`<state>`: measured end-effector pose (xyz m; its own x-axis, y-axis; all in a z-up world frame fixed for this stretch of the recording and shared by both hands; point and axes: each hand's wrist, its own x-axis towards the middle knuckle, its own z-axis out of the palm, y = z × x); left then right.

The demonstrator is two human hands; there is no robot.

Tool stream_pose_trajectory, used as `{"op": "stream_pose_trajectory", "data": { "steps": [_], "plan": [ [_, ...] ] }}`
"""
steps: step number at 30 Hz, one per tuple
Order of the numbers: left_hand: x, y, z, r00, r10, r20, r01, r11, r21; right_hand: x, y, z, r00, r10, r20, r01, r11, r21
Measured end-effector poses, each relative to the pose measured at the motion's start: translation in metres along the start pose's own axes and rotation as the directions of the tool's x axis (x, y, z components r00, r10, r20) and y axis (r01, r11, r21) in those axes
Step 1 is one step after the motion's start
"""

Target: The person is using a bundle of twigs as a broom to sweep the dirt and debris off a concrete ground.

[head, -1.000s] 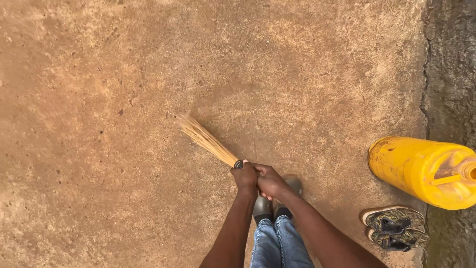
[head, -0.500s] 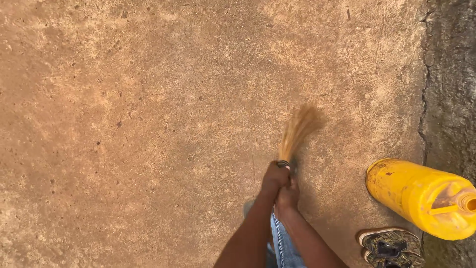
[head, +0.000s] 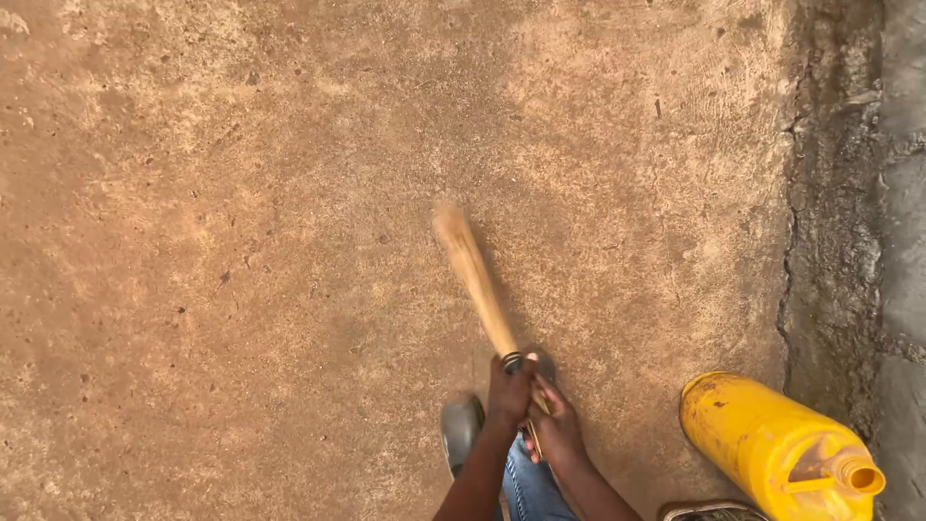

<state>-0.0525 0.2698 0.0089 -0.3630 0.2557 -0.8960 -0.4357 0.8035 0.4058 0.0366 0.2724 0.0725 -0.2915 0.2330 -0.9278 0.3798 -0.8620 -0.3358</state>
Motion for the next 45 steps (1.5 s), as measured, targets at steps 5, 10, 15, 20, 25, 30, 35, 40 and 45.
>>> {"op": "stream_pose_trajectory", "data": {
  "steps": [5,10,15,20,25,30,35,40,45],
  "plan": [
    [0.022,-0.006,0.077,0.893,0.011,0.449,-0.249,0.844,0.475,-0.043,-0.067,0.028,0.848,0.131,-0.513,0.398,0.482,0.781],
    [0.070,0.002,0.027,0.947,0.048,0.319,-0.158,0.931,0.329,0.042,-0.026,0.018,0.847,-0.015,-0.532,0.320,0.812,0.488],
    [0.075,0.003,-0.051,0.992,0.066,-0.105,-0.088,0.971,-0.220,0.056,-0.075,0.042,0.998,-0.012,-0.063,0.002,0.987,-0.162],
    [0.005,0.078,-0.050,0.973,-0.005,-0.232,-0.039,0.983,-0.181,0.050,-0.093,0.030,0.979,0.051,0.198,0.017,0.945,-0.326],
    [-0.023,0.124,0.014,0.977,0.057,0.206,-0.101,0.973,0.209,0.016,-0.075,0.013,0.963,-0.169,-0.208,0.198,0.972,0.126],
    [0.040,0.072,0.071,0.782,0.037,0.622,-0.422,0.766,0.485,0.052,-0.048,0.004,0.787,-0.138,-0.601,0.555,0.585,0.592],
    [0.059,0.083,-0.012,0.998,-0.047,0.053,0.033,0.970,0.240,0.096,-0.057,0.025,0.897,-0.092,-0.432,0.197,0.959,0.204],
    [0.050,0.080,-0.070,0.943,-0.180,-0.279,0.049,0.907,-0.418,0.063,-0.147,0.061,0.993,0.056,0.105,-0.006,0.906,-0.423],
    [0.017,0.098,-0.063,0.935,-0.135,-0.329,-0.053,0.861,-0.506,0.039,-0.130,0.060,0.978,0.085,0.193,0.031,0.848,-0.530]
  ]
}}
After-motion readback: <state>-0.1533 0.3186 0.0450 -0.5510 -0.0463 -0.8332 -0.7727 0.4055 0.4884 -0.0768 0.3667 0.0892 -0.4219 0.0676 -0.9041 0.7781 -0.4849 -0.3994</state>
